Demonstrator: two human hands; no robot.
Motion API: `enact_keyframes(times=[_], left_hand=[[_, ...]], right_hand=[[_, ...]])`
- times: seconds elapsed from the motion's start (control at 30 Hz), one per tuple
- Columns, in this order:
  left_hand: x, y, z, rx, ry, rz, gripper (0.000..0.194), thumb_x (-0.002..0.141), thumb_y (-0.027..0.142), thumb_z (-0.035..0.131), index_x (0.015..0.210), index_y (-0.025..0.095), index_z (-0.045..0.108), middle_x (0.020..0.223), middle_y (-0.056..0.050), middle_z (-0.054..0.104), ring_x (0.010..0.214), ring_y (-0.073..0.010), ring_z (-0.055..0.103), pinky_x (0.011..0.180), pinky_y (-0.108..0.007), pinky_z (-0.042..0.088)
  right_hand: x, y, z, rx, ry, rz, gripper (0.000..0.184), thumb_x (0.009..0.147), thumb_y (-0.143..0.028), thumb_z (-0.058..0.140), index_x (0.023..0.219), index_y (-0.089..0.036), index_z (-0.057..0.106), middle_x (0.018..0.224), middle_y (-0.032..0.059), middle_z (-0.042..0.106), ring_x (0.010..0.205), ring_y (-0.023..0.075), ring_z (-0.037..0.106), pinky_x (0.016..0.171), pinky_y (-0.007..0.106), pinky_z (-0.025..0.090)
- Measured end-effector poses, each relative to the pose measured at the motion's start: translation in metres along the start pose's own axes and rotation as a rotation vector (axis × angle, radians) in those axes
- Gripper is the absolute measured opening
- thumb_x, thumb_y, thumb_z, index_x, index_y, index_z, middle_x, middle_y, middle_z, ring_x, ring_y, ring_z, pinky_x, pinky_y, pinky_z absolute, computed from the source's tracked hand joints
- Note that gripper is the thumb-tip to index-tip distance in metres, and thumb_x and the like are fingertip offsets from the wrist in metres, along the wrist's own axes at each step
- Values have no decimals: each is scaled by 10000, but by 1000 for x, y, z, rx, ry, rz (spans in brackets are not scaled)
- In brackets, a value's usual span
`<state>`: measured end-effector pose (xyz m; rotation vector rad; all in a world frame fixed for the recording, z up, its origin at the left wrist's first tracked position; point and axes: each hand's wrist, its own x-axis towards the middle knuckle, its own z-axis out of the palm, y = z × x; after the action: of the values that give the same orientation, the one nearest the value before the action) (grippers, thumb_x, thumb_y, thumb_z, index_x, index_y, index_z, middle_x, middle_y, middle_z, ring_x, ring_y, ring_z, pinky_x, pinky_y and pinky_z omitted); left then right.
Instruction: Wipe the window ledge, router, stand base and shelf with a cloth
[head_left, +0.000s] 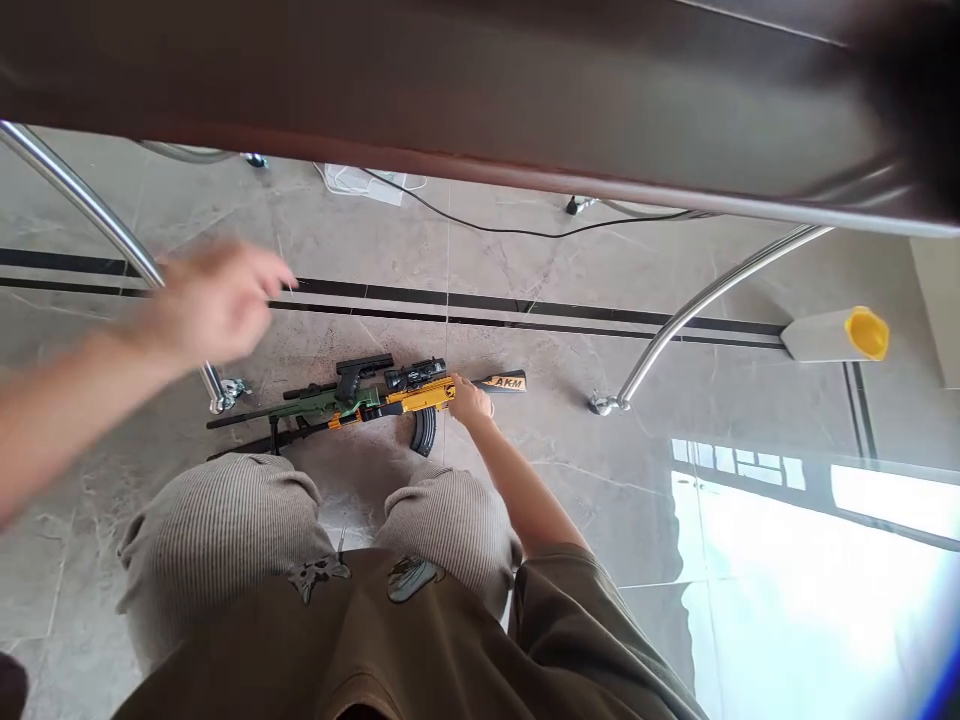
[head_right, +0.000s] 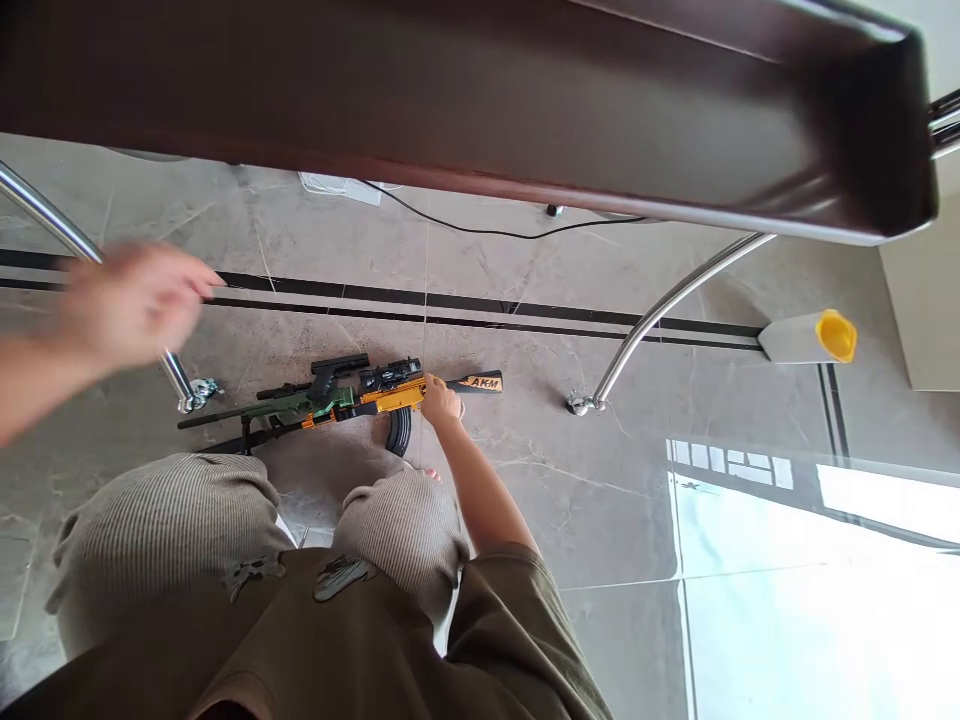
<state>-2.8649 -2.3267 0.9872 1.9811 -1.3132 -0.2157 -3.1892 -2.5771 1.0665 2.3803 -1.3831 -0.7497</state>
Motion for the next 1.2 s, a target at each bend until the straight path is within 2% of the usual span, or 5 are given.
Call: enact_keyframes(times=[0.13, 0.37, 0.63, 0.93, 1.2], left_hand=[[0, 7, 83, 4, -362, 120, 419, 914, 460, 485, 1161, 197, 697, 1229, -82, 634, 938, -202, 663, 870, -307, 526], [3, -2, 200, -98, -661, -69, 1113, 733, 672, 630, 1602, 238, 88, 1419, -212, 504, 1249, -365, 560, 959, -397, 465], [-5, 25, 199, -3, -680, -99, 1245, 662, 559, 742, 1594, 263, -28, 1434, -247, 448, 1157, -428, 606, 875, -451, 505], [-10, 29, 178, 100, -574, 12, 881, 678, 586, 653, 1450, 212, 449, 1463, -182, 414, 1042, -354, 669, 876, -394, 516], [-9, 40, 151, 23, -429, 26, 961, 714, 534, 662, 1560, 311, 264, 1442, -141, 451, 990, -324, 687, 861, -394, 529]], right_hand=[[12, 7, 20, -218, -76, -16, 745, 940, -141, 395, 1604, -255, 78, 1662, 175, 151, 1109, 243, 683, 884, 374, 559], [26, 5, 33, -328, 3, -70, 647, 986, -151, 261, 1600, -181, 60, 1600, 270, 214, 1069, 246, 686, 877, 374, 554], [29, 12, 27, -374, 24, -174, 703, 938, -246, 521, 1548, -100, 203, 1476, 285, 382, 1115, 294, 652, 901, 375, 530], [-3, 26, 7, -356, 37, -191, 864, 846, -330, 682, 1545, -128, 214, 1397, 256, 467, 1050, 282, 670, 837, 348, 540], [-32, 29, -25, -339, 73, -99, 897, 814, -338, 714, 1541, -162, 219, 1312, 224, 539, 1006, 284, 686, 790, 356, 553]])
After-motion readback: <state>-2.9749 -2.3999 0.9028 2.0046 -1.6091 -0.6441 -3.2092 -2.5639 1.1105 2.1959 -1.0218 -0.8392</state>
